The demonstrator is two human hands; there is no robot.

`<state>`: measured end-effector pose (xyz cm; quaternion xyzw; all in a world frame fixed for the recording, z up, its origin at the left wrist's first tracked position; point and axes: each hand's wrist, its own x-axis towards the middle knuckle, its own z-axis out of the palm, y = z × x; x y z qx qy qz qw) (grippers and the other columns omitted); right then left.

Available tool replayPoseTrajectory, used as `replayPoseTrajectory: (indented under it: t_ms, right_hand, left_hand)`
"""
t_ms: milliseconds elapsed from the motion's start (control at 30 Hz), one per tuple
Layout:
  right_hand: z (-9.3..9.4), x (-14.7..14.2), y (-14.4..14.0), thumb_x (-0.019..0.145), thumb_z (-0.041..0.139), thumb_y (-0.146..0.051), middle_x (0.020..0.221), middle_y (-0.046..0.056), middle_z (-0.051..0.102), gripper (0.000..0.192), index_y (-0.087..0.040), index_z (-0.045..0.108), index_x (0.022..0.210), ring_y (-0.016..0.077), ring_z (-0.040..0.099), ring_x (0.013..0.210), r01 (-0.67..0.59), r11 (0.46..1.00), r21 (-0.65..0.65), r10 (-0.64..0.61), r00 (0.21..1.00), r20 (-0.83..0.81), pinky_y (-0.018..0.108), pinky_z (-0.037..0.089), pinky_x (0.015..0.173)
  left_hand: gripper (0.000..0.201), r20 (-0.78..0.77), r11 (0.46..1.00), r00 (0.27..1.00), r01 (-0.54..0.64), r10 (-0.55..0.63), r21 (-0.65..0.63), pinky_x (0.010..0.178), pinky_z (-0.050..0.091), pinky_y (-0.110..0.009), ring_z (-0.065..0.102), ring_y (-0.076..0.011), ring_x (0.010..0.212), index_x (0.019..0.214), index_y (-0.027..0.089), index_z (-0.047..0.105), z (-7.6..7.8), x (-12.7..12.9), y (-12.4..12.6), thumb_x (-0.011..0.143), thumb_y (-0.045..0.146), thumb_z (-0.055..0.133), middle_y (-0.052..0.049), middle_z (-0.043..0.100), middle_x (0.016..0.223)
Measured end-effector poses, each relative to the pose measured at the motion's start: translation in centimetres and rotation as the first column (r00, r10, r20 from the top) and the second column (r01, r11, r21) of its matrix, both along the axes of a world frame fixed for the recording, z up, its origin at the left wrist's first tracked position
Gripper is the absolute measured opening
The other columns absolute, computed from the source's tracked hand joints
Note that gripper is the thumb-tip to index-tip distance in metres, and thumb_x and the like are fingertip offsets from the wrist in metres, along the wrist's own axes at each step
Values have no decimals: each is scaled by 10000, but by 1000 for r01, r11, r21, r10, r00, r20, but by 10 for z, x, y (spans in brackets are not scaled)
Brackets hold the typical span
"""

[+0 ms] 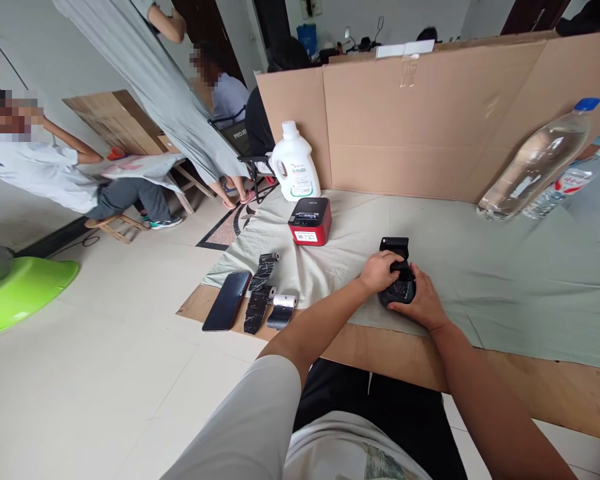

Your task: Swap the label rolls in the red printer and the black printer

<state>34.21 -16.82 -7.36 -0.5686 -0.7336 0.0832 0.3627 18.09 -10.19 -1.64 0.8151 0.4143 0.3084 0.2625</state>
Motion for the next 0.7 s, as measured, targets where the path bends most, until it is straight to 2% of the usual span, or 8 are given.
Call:
replayPoseTrajectory:
  t_ms: [100, 200, 333, 400, 467, 533, 600, 700]
  right_hand:
    - [1, -2, -1, 494, 656, -839, 1351, 213, 496, 1244, -123, 291, 1444, 406, 501, 1196, 31, 999, 14, -30, 1000, -8, 583, 413, 996]
    - [4, -2, -2, 493, 665, -830, 1351, 199, 501, 1233, -140, 296, 1446, 403, 499, 1196, 36, 999, -13, -36, 999, -19, 577, 420, 988]
    - [8, -1, -3, 495, 691, -802, 1396, 192, 469, 1227, -150, 289, 1453, 405, 458, 1239, 33, 995, -92, -35, 999, -16, 575, 400, 1008]
    - [9, -2, -3, 497, 698, -796, 1406, 195, 457, 1226, -146, 291, 1454, 404, 445, 1251, 31, 993, -110, -33, 999, -18, 574, 384, 1023]
    - [9, -3, -3, 504, 692, -800, 1406, 199, 454, 1224, -141, 293, 1455, 403, 441, 1254, 30, 993, -113, -33, 999, -22, 571, 374, 1032]
    - [9, -4, -2, 509, 677, -813, 1403, 202, 454, 1224, -139, 295, 1456, 402, 441, 1252, 30, 994, -105, -33, 999, -26, 569, 369, 1034]
    - [10, -5, -2, 516, 659, -827, 1407, 200, 448, 1222, -144, 290, 1460, 399, 437, 1256, 35, 994, -107, -38, 999, -25, 565, 367, 1036]
    - [12, -6, -3, 527, 644, -835, 1423, 186, 434, 1216, -161, 272, 1469, 390, 426, 1271, 47, 990, -136, -49, 999, -17, 556, 365, 1041]
  left_hand:
    - [325, 57, 998, 997, 53, -54, 27, 1047, 414, -341, 572, -213, 1111, 1034, 155, 683, 10, 5, -1, 723, 69, 639, -91, 651, 1133]
    - [311, 254, 982, 965, 102, -59, -158, 963, 460, -312, 604, -181, 1029, 1051, 131, 660, 28, -10, -1, 746, 77, 637, -93, 661, 1096]
    - [290, 316, 798, 924, 354, -216, -488, 836, 488, -283, 636, -155, 893, 1015, 118, 657, 54, -85, 2, 727, 126, 694, -78, 691, 1012]
    - [281, 210, 771, 960, 275, -185, -575, 806, 486, -273, 638, -156, 863, 952, 130, 669, 60, -137, 2, 679, 146, 737, -65, 700, 969]
    - [267, 43, 813, 997, 71, -56, -578, 781, 483, -262, 633, -157, 828, 892, 141, 673, 58, -184, 0, 641, 161, 759, -46, 699, 899]
    - [228, -167, 850, 984, -140, 62, -509, 760, 483, -261, 623, -166, 790, 829, 152, 672, 51, -219, -6, 617, 164, 756, -30, 684, 817]
    - [241, -323, 874, 941, -237, 98, -425, 789, 486, -276, 623, -188, 820, 840, 175, 678, 43, -239, -15, 610, 191, 750, -22, 678, 825]
    - [285, -421, 932, 894, -270, 150, -241, 899, 470, -319, 612, -227, 973, 942, 195, 673, 37, -251, -34, 669, 269, 706, -48, 666, 1022]
